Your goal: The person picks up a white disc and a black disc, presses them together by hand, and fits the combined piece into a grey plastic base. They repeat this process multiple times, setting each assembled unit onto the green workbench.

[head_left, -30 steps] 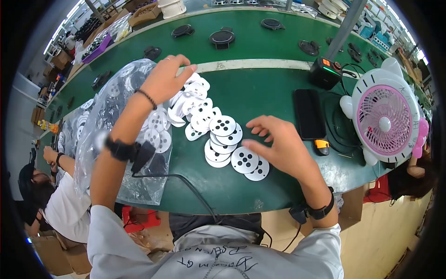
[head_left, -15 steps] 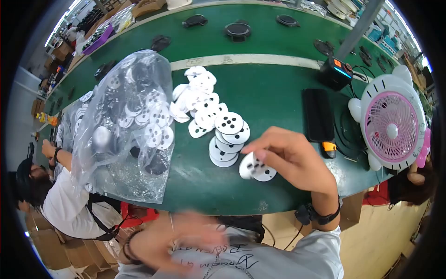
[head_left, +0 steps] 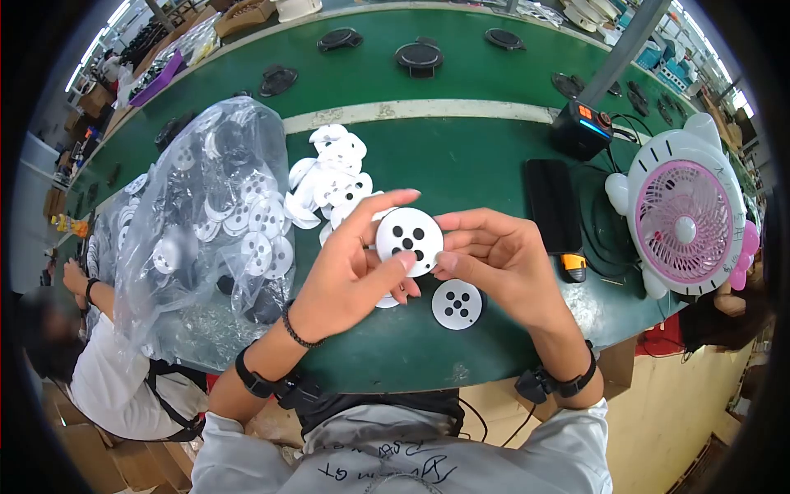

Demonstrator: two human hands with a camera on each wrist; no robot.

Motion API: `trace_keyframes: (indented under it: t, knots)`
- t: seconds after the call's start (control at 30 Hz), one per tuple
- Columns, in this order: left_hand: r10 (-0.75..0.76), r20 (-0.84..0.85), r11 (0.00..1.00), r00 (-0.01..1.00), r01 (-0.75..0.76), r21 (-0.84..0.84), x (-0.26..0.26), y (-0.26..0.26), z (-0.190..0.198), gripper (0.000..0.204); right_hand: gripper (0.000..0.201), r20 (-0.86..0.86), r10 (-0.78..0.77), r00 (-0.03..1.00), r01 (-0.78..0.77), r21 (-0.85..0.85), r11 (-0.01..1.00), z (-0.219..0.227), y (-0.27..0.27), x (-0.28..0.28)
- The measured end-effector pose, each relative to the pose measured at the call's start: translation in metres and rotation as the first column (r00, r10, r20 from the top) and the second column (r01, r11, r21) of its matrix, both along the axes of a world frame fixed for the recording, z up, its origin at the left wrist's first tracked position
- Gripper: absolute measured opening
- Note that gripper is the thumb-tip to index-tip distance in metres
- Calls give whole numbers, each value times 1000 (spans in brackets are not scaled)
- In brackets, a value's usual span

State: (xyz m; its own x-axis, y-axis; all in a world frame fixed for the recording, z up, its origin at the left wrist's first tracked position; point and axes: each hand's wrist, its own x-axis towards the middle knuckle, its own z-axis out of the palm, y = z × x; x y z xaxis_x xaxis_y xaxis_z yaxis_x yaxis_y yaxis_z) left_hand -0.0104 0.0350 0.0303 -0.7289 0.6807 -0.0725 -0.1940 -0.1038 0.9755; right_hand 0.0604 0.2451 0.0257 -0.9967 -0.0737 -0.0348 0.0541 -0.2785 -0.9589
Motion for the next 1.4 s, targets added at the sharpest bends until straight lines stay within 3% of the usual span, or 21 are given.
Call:
trace_keyframes:
  t: [0.13, 0.2, 0.27, 0.47, 0.77, 0.93, 1.4]
  knots:
    - [-37, 30, 998, 999, 38, -40, 4, -7, -6, 51, 38, -11, 40, 999, -41, -42, 998, -3, -7, 0]
    - [-34, 24, 999, 999, 35, -27, 4, -10, -7, 49, 40, -41, 57, 998, -58, -33, 998, -5, -8, 0]
    - [-51, 132, 999, 990, 49, 19, 6, -10, -4, 47, 41, -72, 69, 995, -71, -18, 997, -7, -8, 0]
    - [-36, 153, 997, 988, 25, 78, 12, -9, -10, 49, 41, -94, 70, 993, -75, -51, 996, -10, -10, 1]
    - [-35, 50, 998, 998, 33, 55, 17, -7, -28, 50, 39, -53, 9, 999, -7, 39, 999, -12, -14, 1]
    - [15, 83, 996, 996, -23, 89, 16, -4, -24, 49, 41, -80, 31, 996, -35, -50, 998, -10, -14, 0]
    - [25, 120, 993, 992, -38, 110, 16, -5, -22, 47, 43, -110, 52, 993, -60, -72, 996, -14, -13, 0]
